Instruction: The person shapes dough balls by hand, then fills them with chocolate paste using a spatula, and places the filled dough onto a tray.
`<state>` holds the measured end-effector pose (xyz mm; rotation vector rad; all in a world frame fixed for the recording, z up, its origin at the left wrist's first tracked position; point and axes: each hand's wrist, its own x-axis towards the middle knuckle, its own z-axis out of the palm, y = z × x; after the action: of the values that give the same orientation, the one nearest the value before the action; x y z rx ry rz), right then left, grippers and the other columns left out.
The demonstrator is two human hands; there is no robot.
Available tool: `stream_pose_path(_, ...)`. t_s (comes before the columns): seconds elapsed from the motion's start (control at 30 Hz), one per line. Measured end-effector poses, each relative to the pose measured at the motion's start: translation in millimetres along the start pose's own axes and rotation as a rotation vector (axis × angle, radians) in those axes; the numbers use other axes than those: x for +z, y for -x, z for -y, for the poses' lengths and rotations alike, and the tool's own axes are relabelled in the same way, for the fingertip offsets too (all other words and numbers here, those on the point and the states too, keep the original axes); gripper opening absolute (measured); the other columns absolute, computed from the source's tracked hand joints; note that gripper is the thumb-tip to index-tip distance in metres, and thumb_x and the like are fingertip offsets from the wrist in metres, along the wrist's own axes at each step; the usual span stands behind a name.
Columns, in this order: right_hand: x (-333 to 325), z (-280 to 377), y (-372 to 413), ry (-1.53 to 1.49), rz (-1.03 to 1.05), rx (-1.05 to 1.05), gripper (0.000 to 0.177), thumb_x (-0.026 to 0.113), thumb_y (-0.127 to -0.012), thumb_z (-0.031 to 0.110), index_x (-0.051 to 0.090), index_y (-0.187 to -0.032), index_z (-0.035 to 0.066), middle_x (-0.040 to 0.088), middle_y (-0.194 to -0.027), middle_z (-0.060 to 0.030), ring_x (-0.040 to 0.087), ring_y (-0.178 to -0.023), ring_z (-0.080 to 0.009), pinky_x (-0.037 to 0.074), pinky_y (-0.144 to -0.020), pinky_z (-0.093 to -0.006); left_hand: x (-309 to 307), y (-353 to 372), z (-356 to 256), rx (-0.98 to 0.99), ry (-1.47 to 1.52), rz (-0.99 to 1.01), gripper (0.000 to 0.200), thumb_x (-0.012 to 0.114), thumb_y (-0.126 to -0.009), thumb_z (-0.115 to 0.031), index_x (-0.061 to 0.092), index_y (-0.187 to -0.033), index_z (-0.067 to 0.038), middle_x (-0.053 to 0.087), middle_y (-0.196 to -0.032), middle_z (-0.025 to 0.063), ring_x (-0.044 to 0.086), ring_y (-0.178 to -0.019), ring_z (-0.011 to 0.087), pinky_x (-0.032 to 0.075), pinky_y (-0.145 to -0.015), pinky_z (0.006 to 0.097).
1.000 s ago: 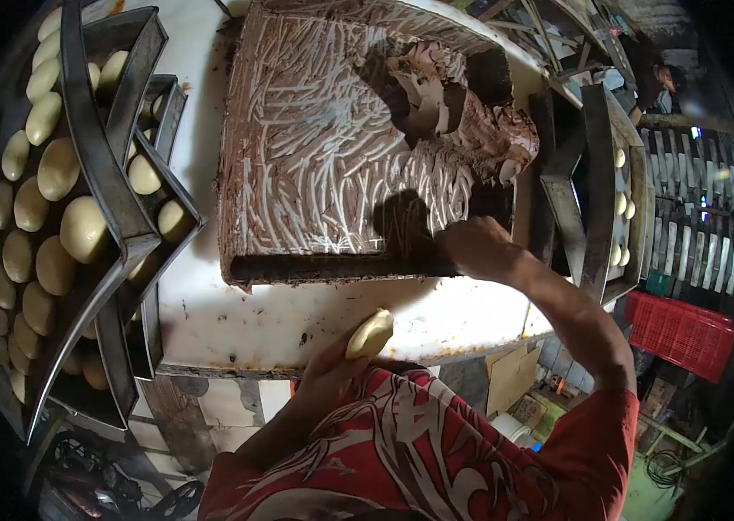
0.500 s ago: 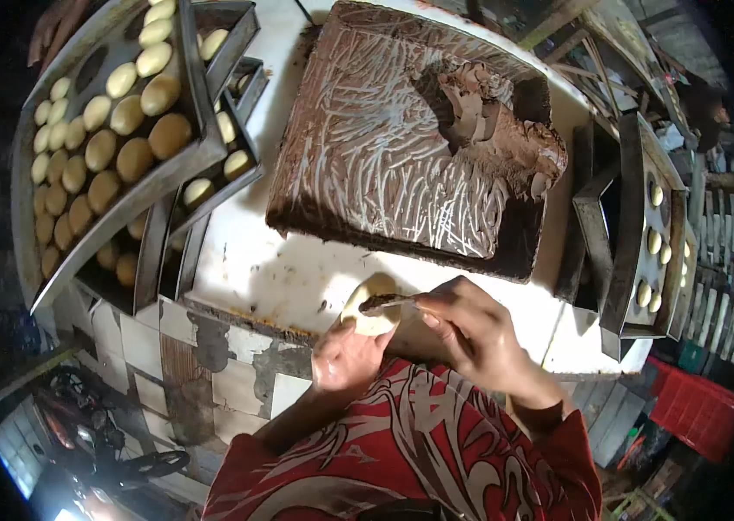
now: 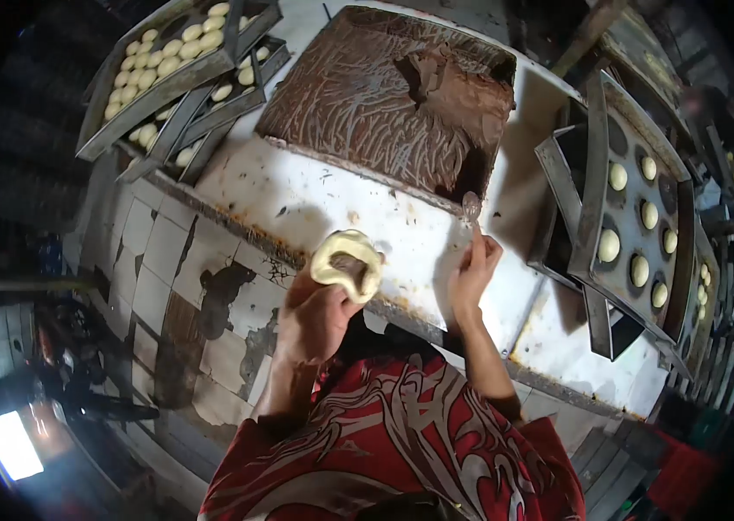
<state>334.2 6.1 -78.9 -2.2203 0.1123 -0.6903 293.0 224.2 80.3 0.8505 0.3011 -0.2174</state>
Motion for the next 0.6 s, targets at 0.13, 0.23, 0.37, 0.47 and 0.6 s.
stream_pose_path(0.13,-24,35,6,-0.099,0.022,0.027,0.038,0.053,-0.077,-0.008,0.058,-0.114,0.001,0.046,-0.101,-0.0139,0.047,-0.085,-0.0211,0.042,-0.068,-0.0289,-1,21,48,0.053,0.066,0.135,0.067,0.057,-0.075,-0.011,0.029,-0.135,-0.005,0.052,-0.114,0.0161,0.057,-0.101,0.0301,0.049,-0.083,0.0409)
stream_pose_path(0.23,-70,81,11,-0.472,0.403,0.137,0.022,0.051,-0.093,0.016,0.064,-0.098,-0.001,0.057,-0.082,-0.0047,0.049,-0.069,-0.0116,0.043,-0.068,-0.0263,-8,44,76,-0.005,-0.007,0.200,0.063,0.054,-0.076,-0.003,0.030,-0.134,-0.008,0.050,-0.112,0.0145,0.056,-0.096,0.0267,0.049,-0.080,0.0400)
stream_pose_path(0.37,-115,118,35,-0.626,0.933,0.005,0.025,0.052,-0.092,0.020,0.063,-0.095,-0.002,0.059,-0.088,-0.0084,0.055,-0.083,-0.0185,0.044,-0.073,-0.0283,-7,75,95,-0.135,-0.148,0.278,0.064,0.049,-0.079,0.004,0.025,-0.137,-0.007,0.048,-0.115,0.0158,0.056,-0.100,0.0255,0.050,-0.081,0.0373)
stream_pose_path(0.47,-146,130,73,-0.271,0.583,-0.552,0.023,0.060,-0.083,0.016,0.061,-0.098,0.000,0.056,-0.089,-0.0116,0.054,-0.081,-0.0289,0.046,-0.072,-0.0341,-17,95,113,-0.201,-0.110,0.071,0.055,0.042,-0.083,0.004,0.027,-0.135,-0.007,0.047,-0.118,0.0178,0.055,-0.104,0.0265,0.049,-0.085,0.0384)
stream_pose_path(0.6,-184,117,120,0.055,0.542,-0.666,0.022,0.061,-0.078,0.012,0.056,-0.097,0.002,0.054,-0.086,-0.0109,0.058,-0.075,-0.0300,0.048,-0.065,-0.0384,-3,125,138,-0.220,0.246,-0.016,0.044,0.036,-0.087,0.000,0.034,-0.131,-0.001,0.049,-0.122,0.0181,0.054,-0.105,0.0260,0.045,-0.090,0.0371)
